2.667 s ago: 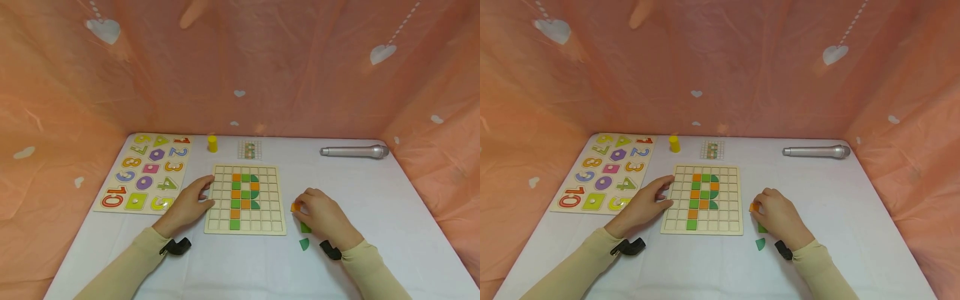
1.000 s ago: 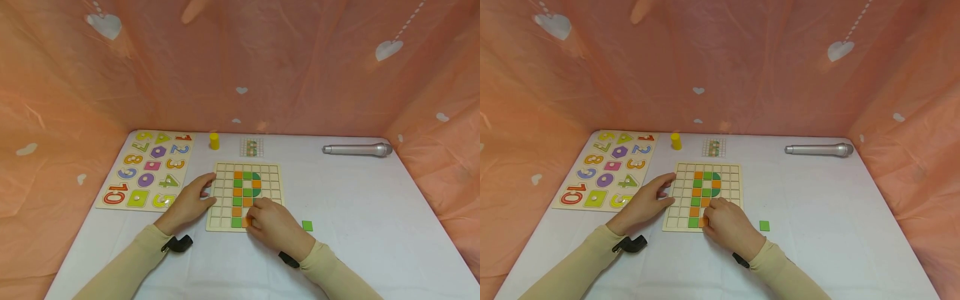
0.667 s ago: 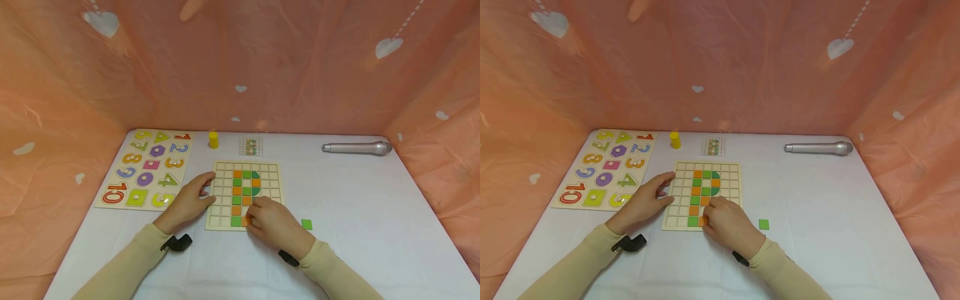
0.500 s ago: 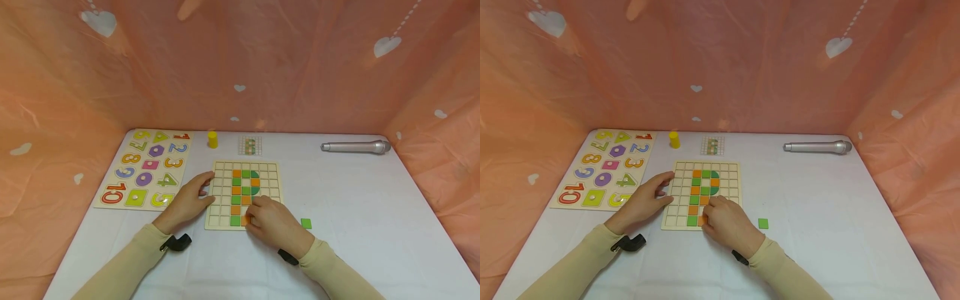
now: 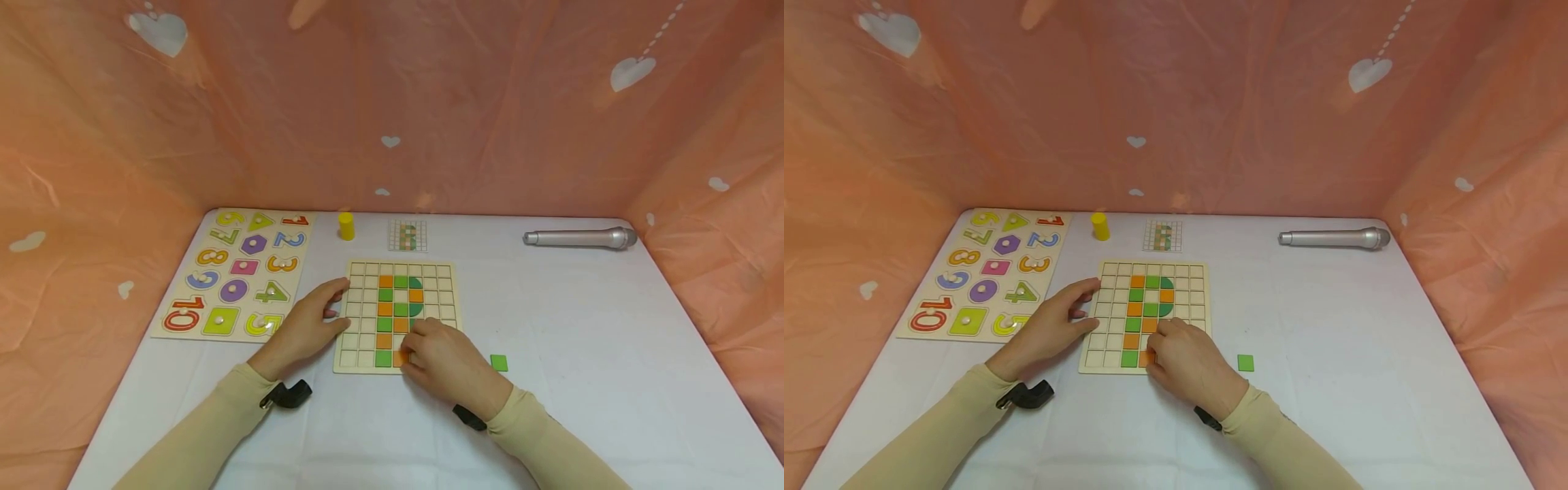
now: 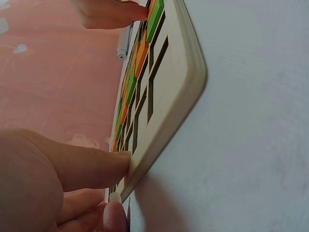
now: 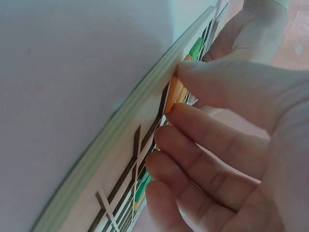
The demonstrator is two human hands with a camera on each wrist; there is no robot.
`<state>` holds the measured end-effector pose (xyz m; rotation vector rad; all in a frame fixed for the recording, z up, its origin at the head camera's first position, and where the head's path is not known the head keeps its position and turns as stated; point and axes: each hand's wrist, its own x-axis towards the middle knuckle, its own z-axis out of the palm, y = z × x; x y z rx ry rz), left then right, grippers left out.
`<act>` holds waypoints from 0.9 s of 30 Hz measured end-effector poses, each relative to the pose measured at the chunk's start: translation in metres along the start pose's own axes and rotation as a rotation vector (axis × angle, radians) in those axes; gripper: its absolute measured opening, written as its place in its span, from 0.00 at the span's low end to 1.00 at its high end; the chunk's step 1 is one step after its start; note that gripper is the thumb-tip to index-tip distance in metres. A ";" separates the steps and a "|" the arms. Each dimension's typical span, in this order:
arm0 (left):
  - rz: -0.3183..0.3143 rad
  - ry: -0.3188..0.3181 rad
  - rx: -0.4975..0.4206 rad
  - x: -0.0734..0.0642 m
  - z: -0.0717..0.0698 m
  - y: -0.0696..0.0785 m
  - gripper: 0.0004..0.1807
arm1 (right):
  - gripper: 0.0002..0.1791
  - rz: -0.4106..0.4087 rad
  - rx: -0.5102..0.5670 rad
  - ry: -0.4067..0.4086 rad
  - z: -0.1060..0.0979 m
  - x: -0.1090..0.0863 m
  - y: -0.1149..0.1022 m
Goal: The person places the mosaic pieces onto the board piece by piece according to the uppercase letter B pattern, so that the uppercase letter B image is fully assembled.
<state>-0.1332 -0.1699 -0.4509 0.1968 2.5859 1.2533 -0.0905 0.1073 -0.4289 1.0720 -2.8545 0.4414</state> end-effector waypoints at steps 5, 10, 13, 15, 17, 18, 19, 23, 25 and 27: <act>0.003 -0.003 0.000 0.001 -0.001 0.002 0.41 | 0.05 0.000 0.001 -0.005 0.000 0.000 0.000; 0.017 -0.004 0.003 0.002 0.000 0.001 0.41 | 0.04 0.000 0.003 0.003 -0.002 -0.001 0.001; 0.023 0.003 0.002 0.002 0.000 0.000 0.41 | 0.05 0.020 0.005 0.010 -0.005 -0.002 0.004; 0.031 0.006 0.001 0.002 0.001 -0.001 0.40 | 0.07 0.044 0.007 0.014 -0.008 -0.005 0.007; 0.035 0.003 -0.003 0.002 0.002 -0.001 0.40 | 0.09 0.076 0.006 0.006 -0.011 -0.011 0.013; 0.036 0.001 -0.002 0.002 0.003 -0.001 0.40 | 0.09 0.091 0.007 0.002 -0.013 -0.014 0.017; 0.032 -0.001 -0.003 0.002 0.003 -0.002 0.40 | 0.10 0.110 0.006 -0.005 -0.015 -0.019 0.021; 0.020 0.004 -0.002 0.000 0.004 -0.002 0.40 | 0.10 0.170 0.006 -0.027 -0.024 -0.039 0.041; 0.020 0.009 -0.003 -0.001 0.003 -0.001 0.40 | 0.11 0.201 0.005 -0.033 -0.030 -0.049 0.050; 0.017 0.012 -0.004 -0.001 0.002 0.000 0.40 | 0.10 0.220 0.000 -0.025 -0.035 -0.059 0.059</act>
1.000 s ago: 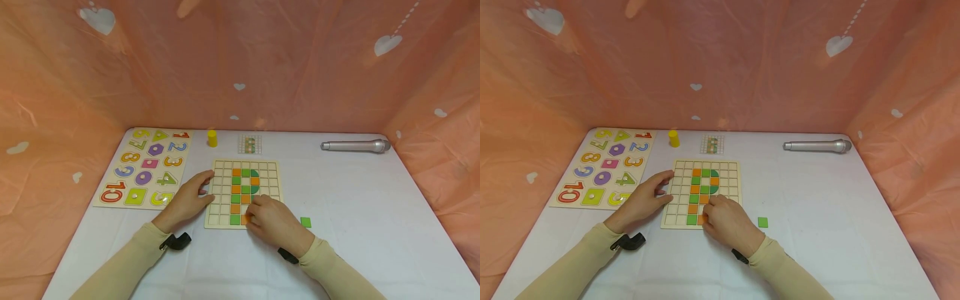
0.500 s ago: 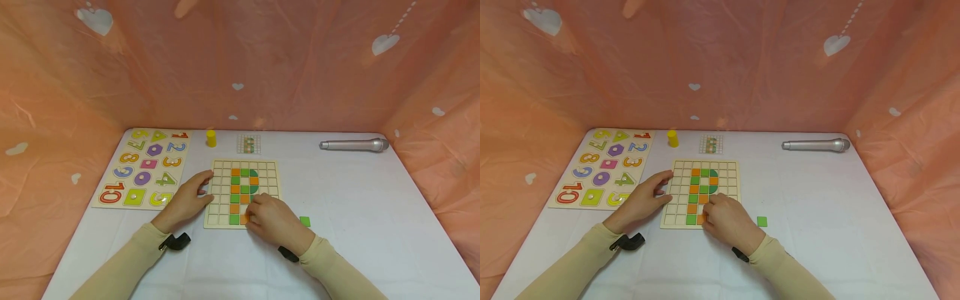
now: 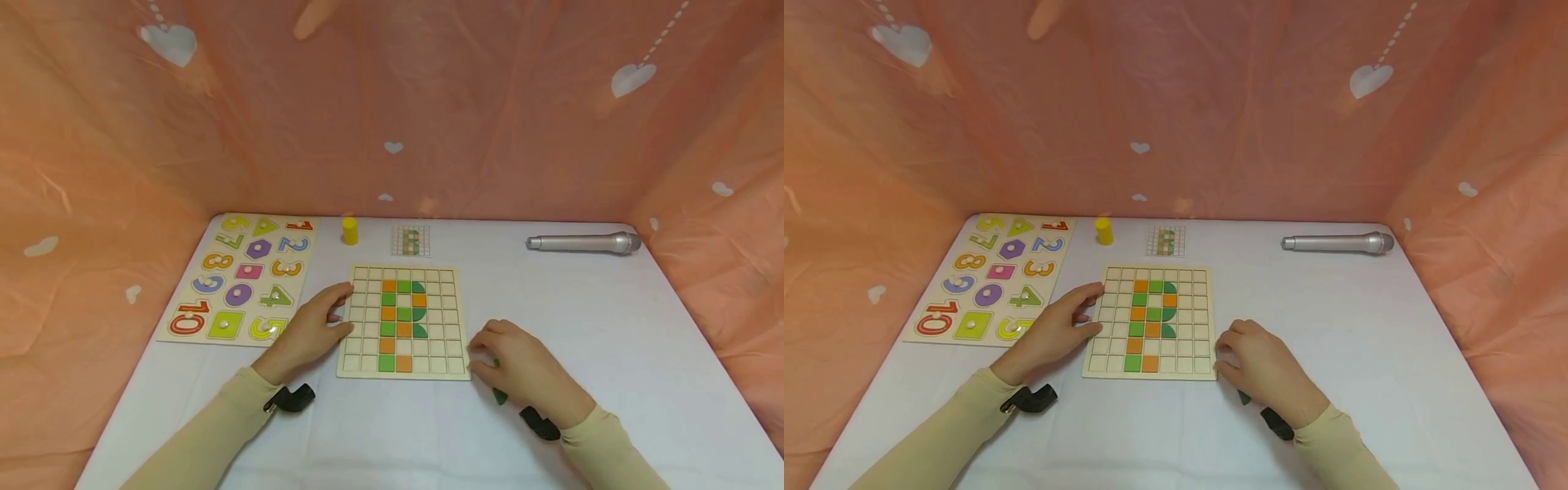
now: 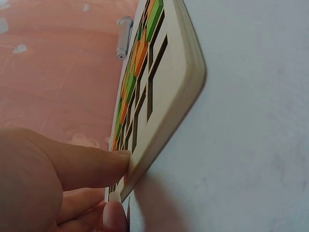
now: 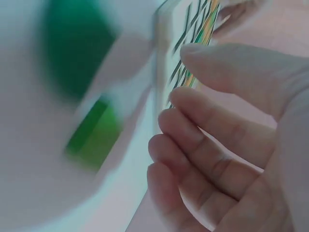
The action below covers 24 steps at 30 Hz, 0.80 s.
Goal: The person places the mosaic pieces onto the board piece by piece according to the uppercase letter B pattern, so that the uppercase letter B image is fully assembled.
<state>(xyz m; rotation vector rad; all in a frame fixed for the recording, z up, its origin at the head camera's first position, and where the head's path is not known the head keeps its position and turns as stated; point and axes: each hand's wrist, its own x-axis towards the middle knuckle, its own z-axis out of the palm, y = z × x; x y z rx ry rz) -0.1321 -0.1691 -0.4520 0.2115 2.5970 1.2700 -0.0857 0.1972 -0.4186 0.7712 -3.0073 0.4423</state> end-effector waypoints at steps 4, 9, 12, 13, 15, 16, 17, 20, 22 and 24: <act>0.001 0.001 0.002 0.000 -0.001 -0.001 0.40 | 0.10 0.044 -0.017 0.011 -0.006 -0.016 0.015; 0.007 0.003 0.007 0.000 -0.001 -0.001 0.40 | 0.10 0.091 -0.014 -0.003 -0.006 -0.031 0.027; 0.003 0.003 0.008 0.000 -0.001 0.000 0.40 | 0.11 0.089 -0.003 0.002 -0.005 -0.037 0.031; 0.002 0.004 0.007 0.000 -0.001 0.000 0.40 | 0.12 0.085 -0.001 0.007 -0.005 -0.039 0.032; -0.002 0.003 0.006 0.000 -0.001 0.000 0.40 | 0.13 0.080 0.006 0.019 -0.004 -0.041 0.033; -0.003 0.001 0.006 0.000 -0.001 0.000 0.40 | 0.13 0.081 0.006 0.022 -0.004 -0.041 0.033; -0.005 0.002 0.003 0.000 -0.001 0.000 0.41 | 0.13 0.082 0.008 0.024 -0.004 -0.042 0.034; -0.009 0.003 0.004 0.000 -0.001 0.001 0.41 | 0.13 0.093 0.011 0.016 -0.005 -0.041 0.034; -0.013 0.004 0.003 0.000 0.000 0.001 0.41 | 0.13 0.097 0.010 0.013 -0.005 -0.041 0.034; -0.017 0.005 0.002 0.000 0.000 0.001 0.41 | 0.12 0.097 0.010 0.015 -0.004 -0.040 0.033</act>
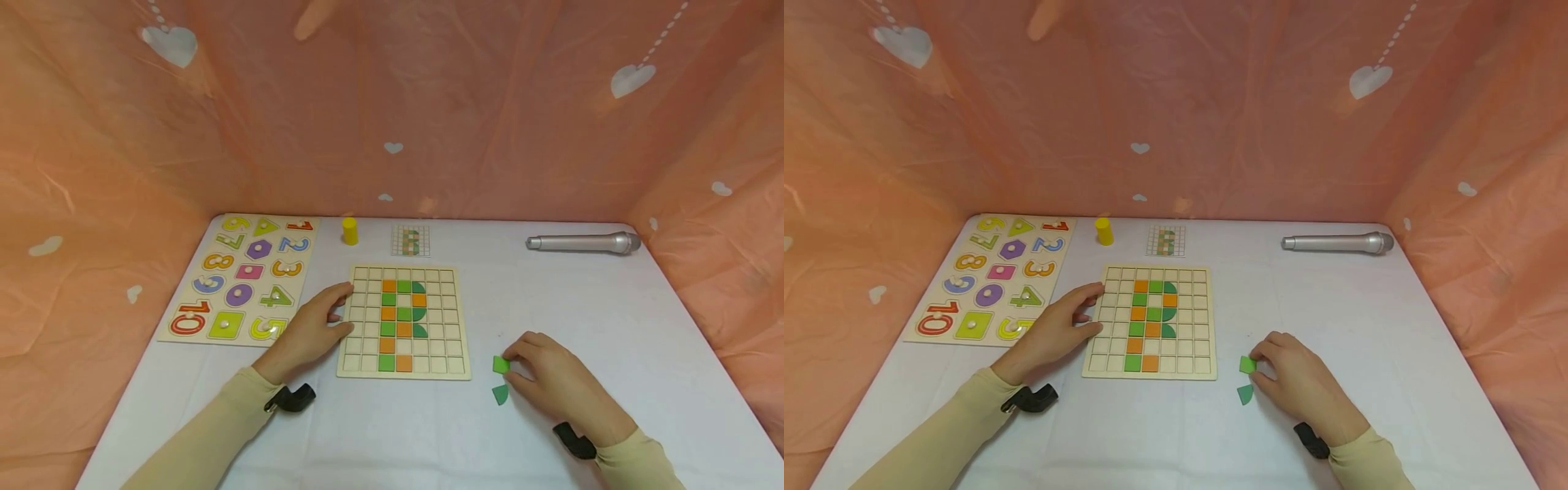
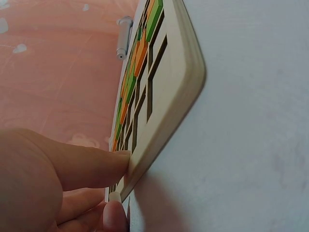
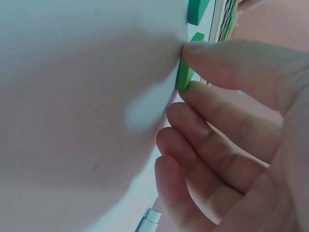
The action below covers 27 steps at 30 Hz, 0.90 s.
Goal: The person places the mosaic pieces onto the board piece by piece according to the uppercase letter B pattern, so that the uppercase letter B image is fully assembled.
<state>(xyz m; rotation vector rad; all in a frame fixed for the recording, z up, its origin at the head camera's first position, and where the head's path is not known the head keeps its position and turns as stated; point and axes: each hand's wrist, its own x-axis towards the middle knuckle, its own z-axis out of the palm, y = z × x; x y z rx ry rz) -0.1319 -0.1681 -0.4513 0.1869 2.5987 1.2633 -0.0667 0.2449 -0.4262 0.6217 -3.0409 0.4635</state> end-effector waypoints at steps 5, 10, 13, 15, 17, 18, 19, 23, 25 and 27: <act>-0.004 0.001 -0.003 0.000 0.000 0.000 0.41 | 0.12 -0.011 0.005 0.000 0.001 0.008 -0.004; -0.002 0.000 0.003 0.000 0.001 0.000 0.40 | 0.09 -0.039 0.013 -0.012 0.001 0.023 -0.015; -0.003 0.000 0.000 0.000 0.001 0.000 0.40 | 0.08 -0.068 0.022 -0.012 0.003 0.036 -0.025; -0.004 0.001 -0.004 0.000 0.001 0.000 0.40 | 0.08 -0.088 0.024 -0.014 0.005 0.045 -0.033; -0.004 0.001 -0.004 0.000 0.001 0.000 0.40 | 0.08 -0.117 0.028 -0.016 0.007 0.054 -0.042; -0.005 0.000 -0.004 0.000 0.001 0.000 0.40 | 0.08 -0.128 0.028 -0.019 0.009 0.058 -0.046; -0.005 -0.001 -0.003 0.000 0.001 0.000 0.40 | 0.08 -0.138 0.032 -0.022 0.010 0.061 -0.051; -0.006 -0.002 -0.001 0.000 0.001 0.000 0.40 | 0.08 -0.177 0.046 -0.032 0.016 0.072 -0.067; -0.003 0.002 0.002 0.000 0.001 0.000 0.40 | 0.09 -0.188 0.049 -0.034 0.018 0.076 -0.073; 0.003 0.004 0.004 0.000 0.001 0.000 0.40 | 0.09 -0.195 0.048 -0.036 0.020 0.078 -0.077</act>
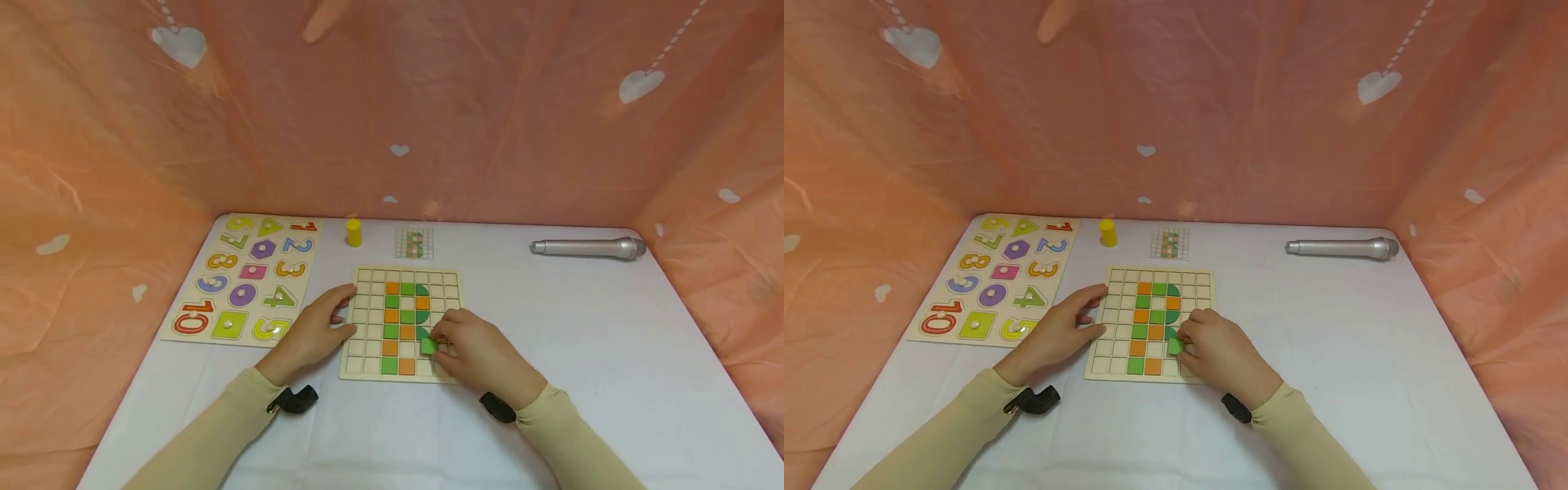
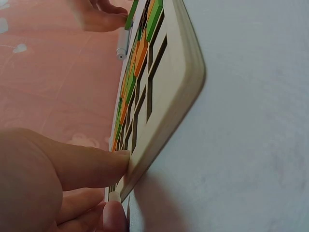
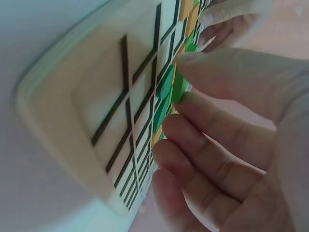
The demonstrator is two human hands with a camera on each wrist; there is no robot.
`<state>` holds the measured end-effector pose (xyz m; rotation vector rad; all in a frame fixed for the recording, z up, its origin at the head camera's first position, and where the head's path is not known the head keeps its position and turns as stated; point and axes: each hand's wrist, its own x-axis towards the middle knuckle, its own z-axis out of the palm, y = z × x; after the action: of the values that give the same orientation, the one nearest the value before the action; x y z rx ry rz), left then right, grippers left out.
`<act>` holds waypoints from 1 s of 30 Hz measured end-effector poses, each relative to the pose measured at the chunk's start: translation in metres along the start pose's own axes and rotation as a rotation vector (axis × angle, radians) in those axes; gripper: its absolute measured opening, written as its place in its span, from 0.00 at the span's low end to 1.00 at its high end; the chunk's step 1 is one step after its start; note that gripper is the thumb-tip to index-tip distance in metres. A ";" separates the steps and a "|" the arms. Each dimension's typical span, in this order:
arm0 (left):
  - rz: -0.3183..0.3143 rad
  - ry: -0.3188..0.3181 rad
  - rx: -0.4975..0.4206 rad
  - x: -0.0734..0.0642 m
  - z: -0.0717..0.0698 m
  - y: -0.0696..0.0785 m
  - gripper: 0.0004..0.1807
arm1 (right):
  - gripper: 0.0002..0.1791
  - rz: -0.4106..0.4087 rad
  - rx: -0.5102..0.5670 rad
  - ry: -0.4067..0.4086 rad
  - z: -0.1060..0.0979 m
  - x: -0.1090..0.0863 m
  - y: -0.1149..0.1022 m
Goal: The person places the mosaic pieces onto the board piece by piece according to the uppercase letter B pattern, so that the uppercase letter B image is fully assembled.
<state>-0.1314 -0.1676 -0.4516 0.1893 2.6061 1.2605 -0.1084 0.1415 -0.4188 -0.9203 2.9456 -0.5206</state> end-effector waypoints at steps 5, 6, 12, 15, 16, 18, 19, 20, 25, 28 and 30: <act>0.008 -0.003 0.000 0.001 0.000 0.001 0.40 | 0.08 -0.005 0.004 0.000 0.005 0.002 -0.003; 0.006 -0.003 -0.001 0.001 0.000 0.001 0.40 | 0.08 -0.005 0.004 0.001 0.006 0.003 -0.003; -0.006 0.000 -0.007 0.000 -0.001 0.000 0.40 | 0.07 -0.001 0.000 0.002 0.010 0.005 -0.004; -0.004 0.000 -0.003 0.000 -0.001 0.000 0.40 | 0.07 -0.002 -0.005 0.003 0.011 0.005 -0.003; -0.002 0.001 -0.001 -0.001 -0.001 0.000 0.40 | 0.07 -0.003 -0.005 0.006 0.012 0.005 -0.003; 0.001 0.003 0.000 -0.001 -0.001 0.000 0.40 | 0.07 -0.016 -0.008 0.015 0.012 0.005 -0.004; 0.002 0.003 0.001 -0.001 -0.001 0.000 0.40 | 0.08 -0.024 -0.009 0.019 0.013 0.005 -0.004; 0.004 0.004 0.003 -0.001 -0.001 0.000 0.40 | 0.08 -0.033 -0.012 0.024 0.013 0.005 -0.004; 0.006 0.003 0.002 -0.001 -0.001 0.000 0.40 | 0.07 -0.041 -0.020 0.037 0.013 0.005 -0.006; 0.008 0.000 -0.001 0.000 -0.001 0.000 0.40 | 0.07 -0.030 -0.019 0.037 0.013 0.005 -0.006; 0.008 -0.001 -0.003 0.000 -0.001 0.000 0.40 | 0.07 -0.028 -0.016 0.036 0.014 0.005 -0.006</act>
<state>-0.1314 -0.1683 -0.4506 0.1993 2.6053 1.2665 -0.1072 0.1298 -0.4292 -0.9652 2.9771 -0.5213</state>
